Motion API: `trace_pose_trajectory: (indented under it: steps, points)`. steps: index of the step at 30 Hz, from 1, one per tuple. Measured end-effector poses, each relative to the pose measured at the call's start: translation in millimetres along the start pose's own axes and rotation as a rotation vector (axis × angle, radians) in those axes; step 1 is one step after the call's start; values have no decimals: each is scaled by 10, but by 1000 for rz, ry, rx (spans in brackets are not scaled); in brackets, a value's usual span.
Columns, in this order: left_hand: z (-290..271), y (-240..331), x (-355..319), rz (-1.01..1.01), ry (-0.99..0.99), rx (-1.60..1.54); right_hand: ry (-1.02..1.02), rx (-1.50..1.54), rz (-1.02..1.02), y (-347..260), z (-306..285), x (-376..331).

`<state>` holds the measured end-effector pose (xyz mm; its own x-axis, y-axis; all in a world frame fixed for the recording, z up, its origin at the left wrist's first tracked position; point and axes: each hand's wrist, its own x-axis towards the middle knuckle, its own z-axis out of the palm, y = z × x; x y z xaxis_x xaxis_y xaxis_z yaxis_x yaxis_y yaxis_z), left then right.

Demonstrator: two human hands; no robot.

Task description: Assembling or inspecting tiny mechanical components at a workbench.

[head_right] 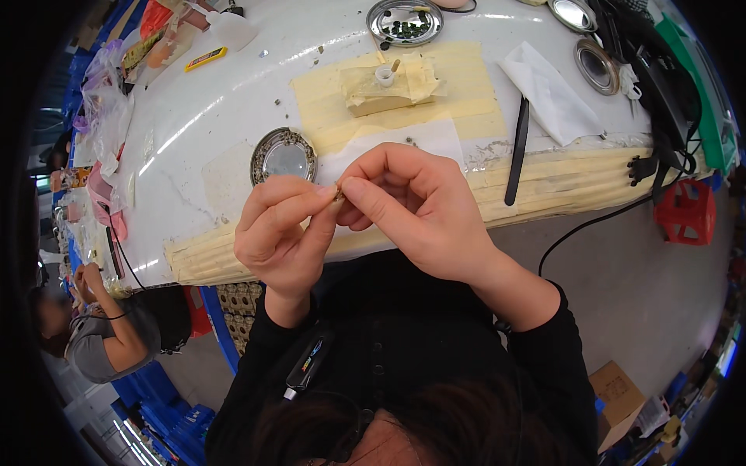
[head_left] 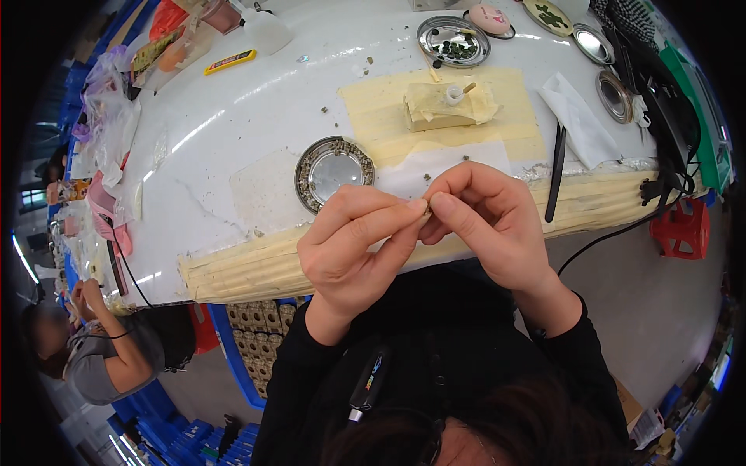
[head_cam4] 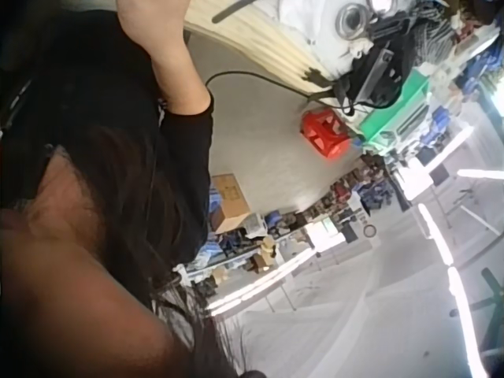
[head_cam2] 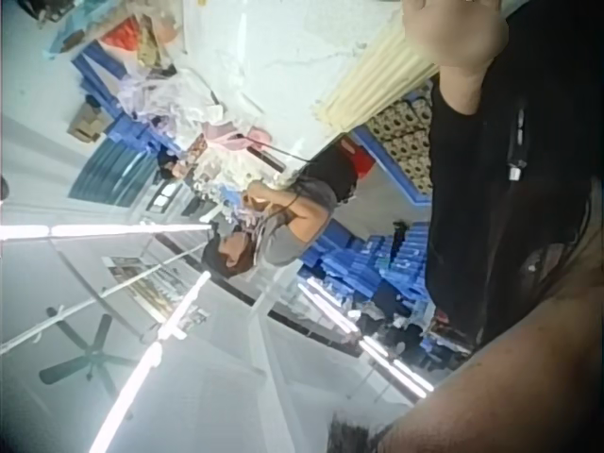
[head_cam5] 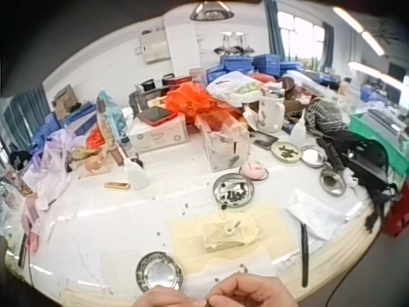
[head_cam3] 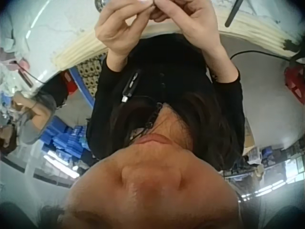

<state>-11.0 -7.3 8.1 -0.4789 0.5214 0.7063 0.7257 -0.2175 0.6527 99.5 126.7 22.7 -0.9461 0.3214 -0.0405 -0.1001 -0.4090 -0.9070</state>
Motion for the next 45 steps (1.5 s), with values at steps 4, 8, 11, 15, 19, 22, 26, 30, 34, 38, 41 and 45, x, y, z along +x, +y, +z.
trace_pose_trajectory:
  steps: [4,8,11,15,19,22,26,30,34,38,41,45]
  points:
    - [-20,-23,-23,-45,-8,-120,-86,69,67,2,-42,13]
    - [-29,-23,-29,-72,-15,-150,-90,101,83,-3,-41,13]
    - [0,-26,-24,-58,14,-68,-5,55,-22,33,15,-10]
    - [57,1,-24,76,57,159,113,-458,-411,88,76,-24]
    - [82,-4,-62,142,60,285,145,-906,-730,113,42,35]
    - [78,1,-56,127,49,258,137,-598,-499,145,49,12]
    - [37,-9,-35,60,48,114,87,-100,-117,90,72,-12]
    - [53,11,-28,74,46,169,47,-39,-46,71,61,-7]
    - [84,-8,-42,100,40,196,39,-179,-103,73,24,-12]
    - [61,-1,-25,74,3,163,33,-187,-77,43,-8,-1]
    - [30,-5,-22,71,-5,119,-7,-103,-25,29,-13,17]
    - [-25,2,-4,-68,-30,-111,-85,51,66,61,-37,27]
